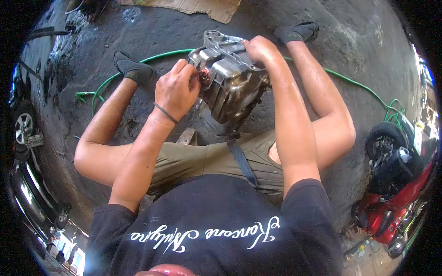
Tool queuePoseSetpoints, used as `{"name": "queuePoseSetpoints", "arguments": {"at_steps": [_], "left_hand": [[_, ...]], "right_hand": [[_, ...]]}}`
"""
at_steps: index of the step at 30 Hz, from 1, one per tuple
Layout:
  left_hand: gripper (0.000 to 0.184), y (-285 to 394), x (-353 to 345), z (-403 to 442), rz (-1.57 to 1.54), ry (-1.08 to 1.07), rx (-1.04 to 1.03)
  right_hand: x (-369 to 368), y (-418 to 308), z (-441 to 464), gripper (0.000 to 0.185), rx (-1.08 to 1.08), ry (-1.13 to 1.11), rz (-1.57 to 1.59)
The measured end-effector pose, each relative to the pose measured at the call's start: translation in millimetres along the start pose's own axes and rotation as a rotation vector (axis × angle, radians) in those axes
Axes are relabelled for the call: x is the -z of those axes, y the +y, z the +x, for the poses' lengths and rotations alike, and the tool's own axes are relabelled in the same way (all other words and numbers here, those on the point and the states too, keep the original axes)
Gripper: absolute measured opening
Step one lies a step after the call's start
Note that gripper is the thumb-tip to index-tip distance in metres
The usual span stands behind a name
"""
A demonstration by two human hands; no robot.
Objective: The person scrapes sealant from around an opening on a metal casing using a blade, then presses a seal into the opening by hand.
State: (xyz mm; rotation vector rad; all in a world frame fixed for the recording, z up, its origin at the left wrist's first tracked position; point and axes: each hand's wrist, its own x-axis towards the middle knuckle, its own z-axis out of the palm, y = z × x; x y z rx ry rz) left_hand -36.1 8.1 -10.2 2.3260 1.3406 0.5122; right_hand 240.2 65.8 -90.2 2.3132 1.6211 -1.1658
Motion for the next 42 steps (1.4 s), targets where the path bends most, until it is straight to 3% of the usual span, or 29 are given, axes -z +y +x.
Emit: {"name": "queuePoseSetpoints", "arguments": {"at_steps": [24,42], "left_hand": [[0.020,8.0,-21.0,-24.5,-0.033,0.238,0.033],[0.016,4.5,-18.9,-26.5,-0.081,0.220,0.000]], "right_hand": [[-0.4,-3.2,1.7,0.061,0.007,0.005,0.070],[-0.3,-1.1,1.2,0.063,0.035,0.035,0.061]]}}
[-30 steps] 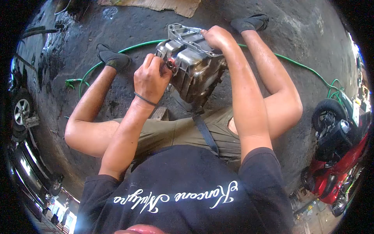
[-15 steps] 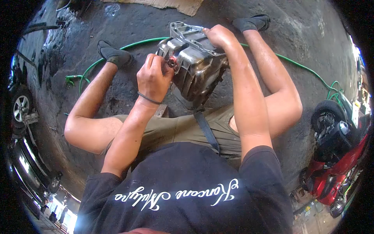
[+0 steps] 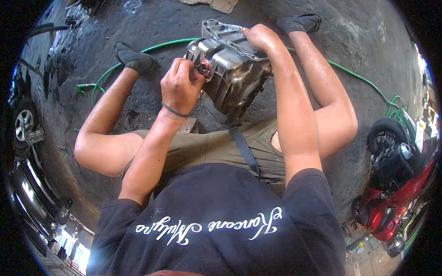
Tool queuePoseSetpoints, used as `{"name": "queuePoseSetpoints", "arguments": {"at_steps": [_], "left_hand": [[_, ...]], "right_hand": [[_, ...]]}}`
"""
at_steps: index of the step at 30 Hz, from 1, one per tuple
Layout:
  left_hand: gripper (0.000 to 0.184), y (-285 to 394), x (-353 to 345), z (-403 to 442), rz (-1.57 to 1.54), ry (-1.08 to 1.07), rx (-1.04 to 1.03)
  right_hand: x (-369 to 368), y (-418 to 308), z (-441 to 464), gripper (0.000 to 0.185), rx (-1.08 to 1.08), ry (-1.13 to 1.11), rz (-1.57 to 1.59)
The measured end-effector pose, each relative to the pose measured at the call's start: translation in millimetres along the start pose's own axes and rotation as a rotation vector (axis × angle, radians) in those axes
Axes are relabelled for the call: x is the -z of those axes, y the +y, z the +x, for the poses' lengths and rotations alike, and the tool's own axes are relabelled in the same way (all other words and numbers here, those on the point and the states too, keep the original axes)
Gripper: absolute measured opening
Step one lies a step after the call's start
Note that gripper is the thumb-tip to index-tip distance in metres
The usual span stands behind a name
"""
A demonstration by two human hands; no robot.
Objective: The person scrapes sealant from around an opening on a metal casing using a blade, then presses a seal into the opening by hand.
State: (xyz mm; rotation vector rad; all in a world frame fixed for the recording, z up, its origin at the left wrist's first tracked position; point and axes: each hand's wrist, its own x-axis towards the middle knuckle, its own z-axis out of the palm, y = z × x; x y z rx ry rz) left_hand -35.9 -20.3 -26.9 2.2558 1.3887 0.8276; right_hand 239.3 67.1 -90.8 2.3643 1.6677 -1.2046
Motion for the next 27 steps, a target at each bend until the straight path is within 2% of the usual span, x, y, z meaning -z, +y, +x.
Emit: {"name": "queuePoseSetpoints", "arguments": {"at_steps": [2,10,13,15,18,20,27], "left_hand": [[0.016,-2.8,-0.2,0.0,-0.019,0.007,-0.014],[0.019,-13.1,3.7,4.8,-0.080,0.008,-0.035],[0.022,-19.3,9.7,10.8,-0.099,-0.068,-0.070],[0.027,-26.1,15.4,19.9,-0.021,-0.204,-0.199],[0.029,-30.3,22.8,33.1,0.038,-0.286,-0.319],[0.023,-32.9,27.0,43.2,0.106,-0.356,-0.456],[0.012,-45.5,24.8,69.7,0.127,-0.363,-0.750]], "right_hand": [[-0.8,-1.0,-0.4,0.055,-0.014,-0.007,-0.006],[-3.2,-0.6,-0.5,0.056,0.002,0.020,-0.012],[-1.2,-4.0,-4.3,0.055,0.002,0.023,-0.023],[3.2,-6.1,-7.0,0.055,-0.001,0.022,-0.035],[4.4,-7.9,-7.5,0.061,-0.011,-0.067,0.031],[0.3,-5.2,-7.9,0.061,0.057,0.034,0.013],[2.2,-3.3,-8.2,0.055,0.032,-0.028,-0.027]]}}
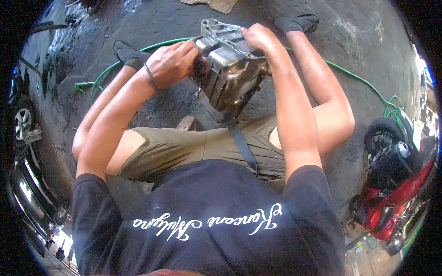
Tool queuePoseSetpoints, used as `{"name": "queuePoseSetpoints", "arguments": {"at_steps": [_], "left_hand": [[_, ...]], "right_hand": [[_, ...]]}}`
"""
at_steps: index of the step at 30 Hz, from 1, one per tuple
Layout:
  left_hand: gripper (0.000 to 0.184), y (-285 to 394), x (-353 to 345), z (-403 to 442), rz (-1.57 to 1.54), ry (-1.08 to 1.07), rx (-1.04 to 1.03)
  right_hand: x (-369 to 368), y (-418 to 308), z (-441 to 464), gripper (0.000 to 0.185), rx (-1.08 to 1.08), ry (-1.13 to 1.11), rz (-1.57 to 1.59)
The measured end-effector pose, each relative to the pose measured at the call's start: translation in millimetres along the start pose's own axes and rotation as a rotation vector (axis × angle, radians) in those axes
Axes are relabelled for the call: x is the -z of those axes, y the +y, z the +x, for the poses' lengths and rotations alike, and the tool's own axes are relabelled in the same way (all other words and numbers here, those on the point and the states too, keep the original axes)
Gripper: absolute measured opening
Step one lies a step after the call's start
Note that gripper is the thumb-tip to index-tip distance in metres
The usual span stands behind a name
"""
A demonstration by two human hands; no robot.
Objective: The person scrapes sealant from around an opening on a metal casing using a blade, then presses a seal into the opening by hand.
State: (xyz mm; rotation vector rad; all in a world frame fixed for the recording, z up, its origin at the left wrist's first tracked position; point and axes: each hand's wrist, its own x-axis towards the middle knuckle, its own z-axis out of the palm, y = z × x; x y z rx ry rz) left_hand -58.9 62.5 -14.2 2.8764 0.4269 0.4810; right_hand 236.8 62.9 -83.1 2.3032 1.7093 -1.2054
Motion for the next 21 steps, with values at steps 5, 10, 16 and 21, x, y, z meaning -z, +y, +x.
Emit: {"name": "queuePoseSetpoints", "arguments": {"at_steps": [5,10,16,21], "left_hand": [[0.009,-9.5,-5.4,3.0,0.003,-0.030,-0.011],[0.017,-6.1,-9.1,-5.2,-0.116,-0.022,0.202],[0.018,6.1,-8.1,-12.4,-0.225,0.011,0.326],[0.018,19.9,-7.4,-17.5,-0.330,0.061,0.331]], "right_hand": [[-2.3,2.8,0.6,0.056,-0.036,0.041,0.015],[-6.1,8.9,5.5,0.055,-0.048,0.049,-0.020],[-8.4,7.4,7.3,0.054,-0.032,0.035,0.000],[-1.4,0.0,4.6,0.055,0.021,0.007,0.008]]}}
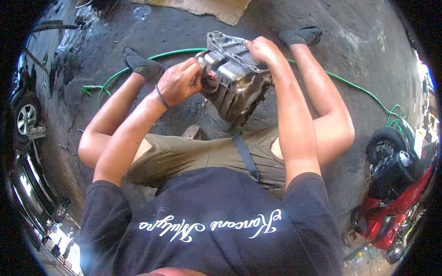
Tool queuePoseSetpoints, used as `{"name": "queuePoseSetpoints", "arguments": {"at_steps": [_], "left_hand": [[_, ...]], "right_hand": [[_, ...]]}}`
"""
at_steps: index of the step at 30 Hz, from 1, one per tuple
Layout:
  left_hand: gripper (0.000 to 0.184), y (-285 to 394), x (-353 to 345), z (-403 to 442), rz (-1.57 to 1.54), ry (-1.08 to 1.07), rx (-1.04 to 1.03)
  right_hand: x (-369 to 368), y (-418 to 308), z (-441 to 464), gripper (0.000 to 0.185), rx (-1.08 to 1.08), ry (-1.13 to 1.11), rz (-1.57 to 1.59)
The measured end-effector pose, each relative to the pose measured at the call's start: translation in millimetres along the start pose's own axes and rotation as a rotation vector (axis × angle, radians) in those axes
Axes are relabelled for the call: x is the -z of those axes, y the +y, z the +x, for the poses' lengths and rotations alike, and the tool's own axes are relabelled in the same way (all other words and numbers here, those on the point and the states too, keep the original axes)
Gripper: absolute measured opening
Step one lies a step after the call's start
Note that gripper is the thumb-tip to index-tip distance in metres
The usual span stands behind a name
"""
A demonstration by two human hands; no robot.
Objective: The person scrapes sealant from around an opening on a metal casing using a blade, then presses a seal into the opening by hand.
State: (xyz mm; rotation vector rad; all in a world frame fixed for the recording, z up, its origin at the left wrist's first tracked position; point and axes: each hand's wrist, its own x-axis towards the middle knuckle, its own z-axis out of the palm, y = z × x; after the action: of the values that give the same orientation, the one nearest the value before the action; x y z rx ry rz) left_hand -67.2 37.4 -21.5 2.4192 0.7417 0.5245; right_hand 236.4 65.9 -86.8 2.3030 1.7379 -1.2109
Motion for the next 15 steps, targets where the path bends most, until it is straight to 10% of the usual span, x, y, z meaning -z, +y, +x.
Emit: {"name": "queuePoseSetpoints", "arguments": {"at_steps": [15], "left_hand": [[0.041,18.7,2.9,-6.9,0.144,0.125,-0.019]], "right_hand": [[-6.1,7.5,1.1,0.054,0.046,0.093,-0.031]]}}
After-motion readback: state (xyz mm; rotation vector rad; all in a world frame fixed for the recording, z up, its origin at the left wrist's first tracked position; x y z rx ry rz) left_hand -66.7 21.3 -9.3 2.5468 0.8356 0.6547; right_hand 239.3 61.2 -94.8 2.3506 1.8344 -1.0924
